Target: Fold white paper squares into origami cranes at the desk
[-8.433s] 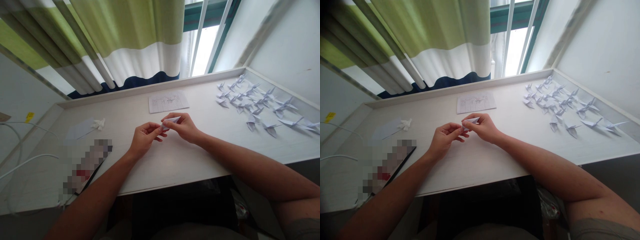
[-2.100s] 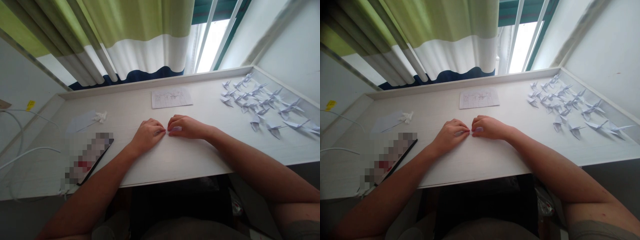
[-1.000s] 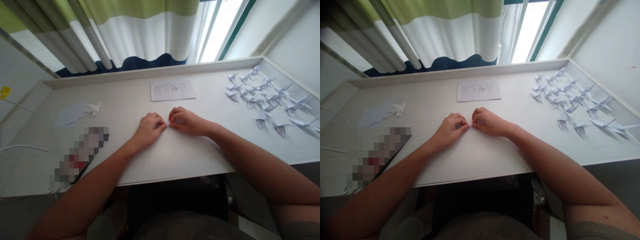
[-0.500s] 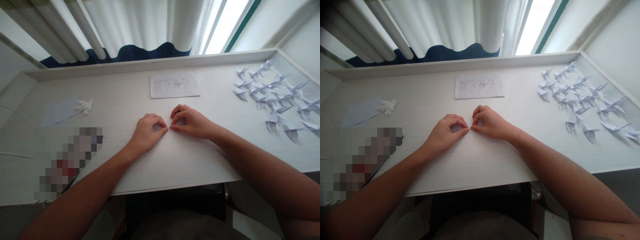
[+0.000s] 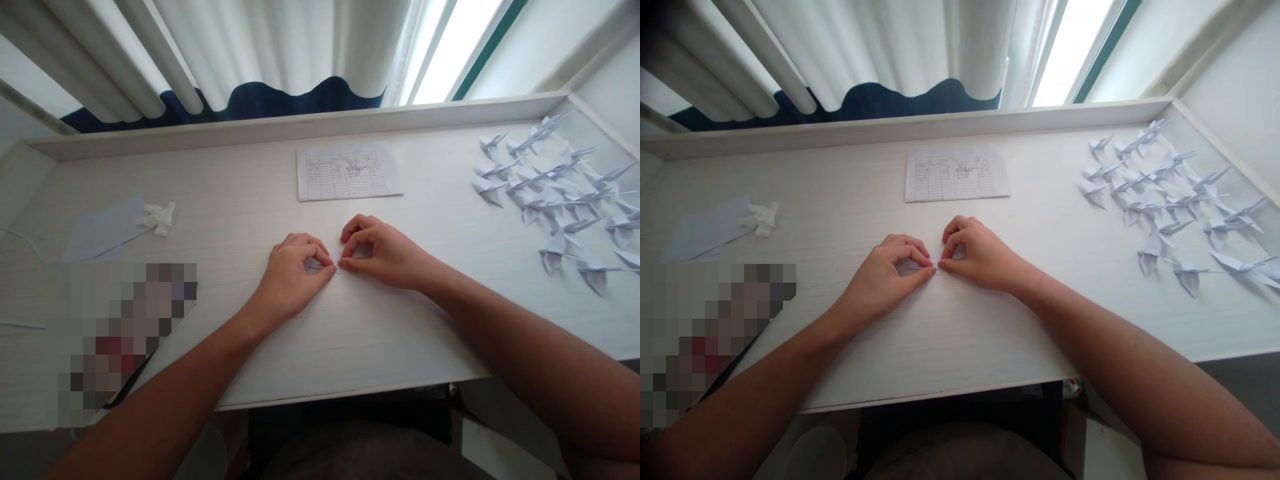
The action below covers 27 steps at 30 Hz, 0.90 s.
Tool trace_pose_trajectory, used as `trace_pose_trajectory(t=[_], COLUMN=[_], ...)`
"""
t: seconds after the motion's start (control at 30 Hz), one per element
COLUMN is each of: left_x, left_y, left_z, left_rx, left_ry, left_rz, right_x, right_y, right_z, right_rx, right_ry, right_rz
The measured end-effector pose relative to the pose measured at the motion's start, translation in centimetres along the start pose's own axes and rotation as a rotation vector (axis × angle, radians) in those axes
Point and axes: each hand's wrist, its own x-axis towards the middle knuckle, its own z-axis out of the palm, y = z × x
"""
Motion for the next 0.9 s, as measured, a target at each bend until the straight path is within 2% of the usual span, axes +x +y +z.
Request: trace_pose_trajectory(t=[0.13,0.23,0.3,0.4,0.47,0.53,0.6,0.67,0.77,0.9], left_x=[-0.1,-0.6,-1.0,-1.6,-1.7,-1.7,-1.6,-1.5,-1.5,-1.5], left_y=[-0.4,-0.6,-0.5,-0.3,-0.3,-0.3,-0.3,-0.3,-0.2,-0.3], left_z=[0.0,-0.2,-0.4,-0.6,-0.7,-0.7,-0.9,-1.0,-1.4,-1.6], left_rx=[0.034,0.146,0.295,0.486,0.541,0.572,0.607,0.651,0.711,0.725], left_ry=[0.01,0.005,0.01,0.033,0.053,0.072,0.09,0.114,0.144,0.142], left_rz=[0.06,0.217,0.344,0.488,0.552,0.594,0.614,0.616,0.575,0.453], right_x=[0.2,0.1,0.1,0.0,0.0,0.0,0.0,-0.1,-0.5,-1.0], right_y=[-0.1,-0.2,-0.1,0.3,0.7,1.0,1.0,0.8,0.2,-0.5], right_z=[0.2,0.0,-0.4,-0.9,-1.1,-1.2,-1.2,-1.3,-1.5,-1.4], right_rx=[0.015,-0.032,-0.035,0.073,0.113,0.036,-0.085,-0.186,-0.3,-0.381], right_ry=[0.053,0.077,0.071,0.048,0.038,-0.015,-0.107,-0.169,-0.184,-0.201], right_rz=[0.048,0.058,0.051,0.028,-0.029,-0.176,-0.326,-0.392,-0.385,-0.36])
